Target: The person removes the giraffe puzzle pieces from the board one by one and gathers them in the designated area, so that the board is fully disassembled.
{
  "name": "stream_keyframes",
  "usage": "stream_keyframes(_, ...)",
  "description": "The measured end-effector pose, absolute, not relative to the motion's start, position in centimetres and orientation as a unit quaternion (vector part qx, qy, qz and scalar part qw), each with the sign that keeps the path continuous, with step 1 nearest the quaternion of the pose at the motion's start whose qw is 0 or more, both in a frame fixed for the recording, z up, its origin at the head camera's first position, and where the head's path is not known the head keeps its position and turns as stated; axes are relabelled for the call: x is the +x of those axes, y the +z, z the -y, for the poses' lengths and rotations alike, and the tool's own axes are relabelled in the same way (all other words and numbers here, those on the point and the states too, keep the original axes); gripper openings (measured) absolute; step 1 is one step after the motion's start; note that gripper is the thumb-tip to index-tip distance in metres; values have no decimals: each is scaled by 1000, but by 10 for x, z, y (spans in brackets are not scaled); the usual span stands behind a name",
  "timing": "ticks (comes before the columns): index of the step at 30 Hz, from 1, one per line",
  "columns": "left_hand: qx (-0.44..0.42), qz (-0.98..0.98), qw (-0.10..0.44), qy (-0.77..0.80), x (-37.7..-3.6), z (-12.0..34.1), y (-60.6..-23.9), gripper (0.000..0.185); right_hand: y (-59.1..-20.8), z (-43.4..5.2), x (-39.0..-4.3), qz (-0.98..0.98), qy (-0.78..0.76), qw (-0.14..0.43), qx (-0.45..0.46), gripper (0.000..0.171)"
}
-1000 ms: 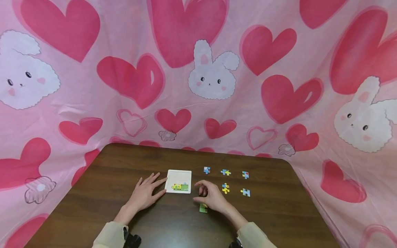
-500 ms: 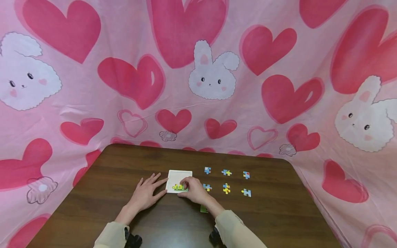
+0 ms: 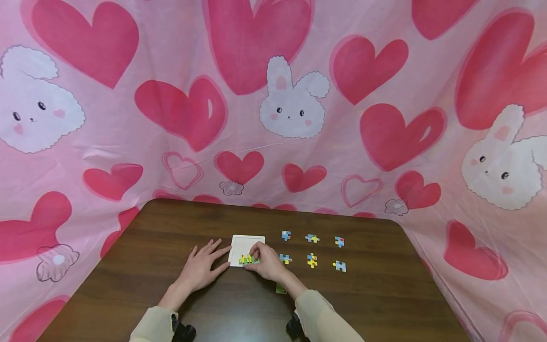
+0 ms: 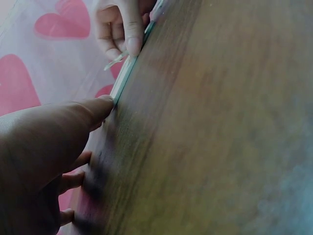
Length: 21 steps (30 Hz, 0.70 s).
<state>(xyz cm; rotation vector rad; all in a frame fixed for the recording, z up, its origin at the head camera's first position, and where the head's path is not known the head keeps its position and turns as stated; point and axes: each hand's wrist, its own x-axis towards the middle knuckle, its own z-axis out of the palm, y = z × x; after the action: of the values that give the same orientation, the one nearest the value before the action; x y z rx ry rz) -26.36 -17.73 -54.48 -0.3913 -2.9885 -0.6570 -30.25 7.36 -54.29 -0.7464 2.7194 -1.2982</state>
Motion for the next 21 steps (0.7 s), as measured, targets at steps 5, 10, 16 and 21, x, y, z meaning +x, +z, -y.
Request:
stream_keyframes(5, -126, 969, 27, -212, -263, 177, -545, 57, -541, -74, -300, -860, -454, 30, -231, 36)
stream_keyframes(10, -126, 969, 26, -210, -264, 177, -545, 57, -539, -77, -300, -843, -484, 25, -231, 36)
stream_keyframes(16, -127, 969, 27, -209, -264, 176, -544, 58, -528, -94, -290, -837, -493, 36, -235, 34)
stream_keyframes(21, -127, 969, 29, -211, -263, 178, -545, 58, -519, -118, -278, -852, -473, 39, -221, 34)
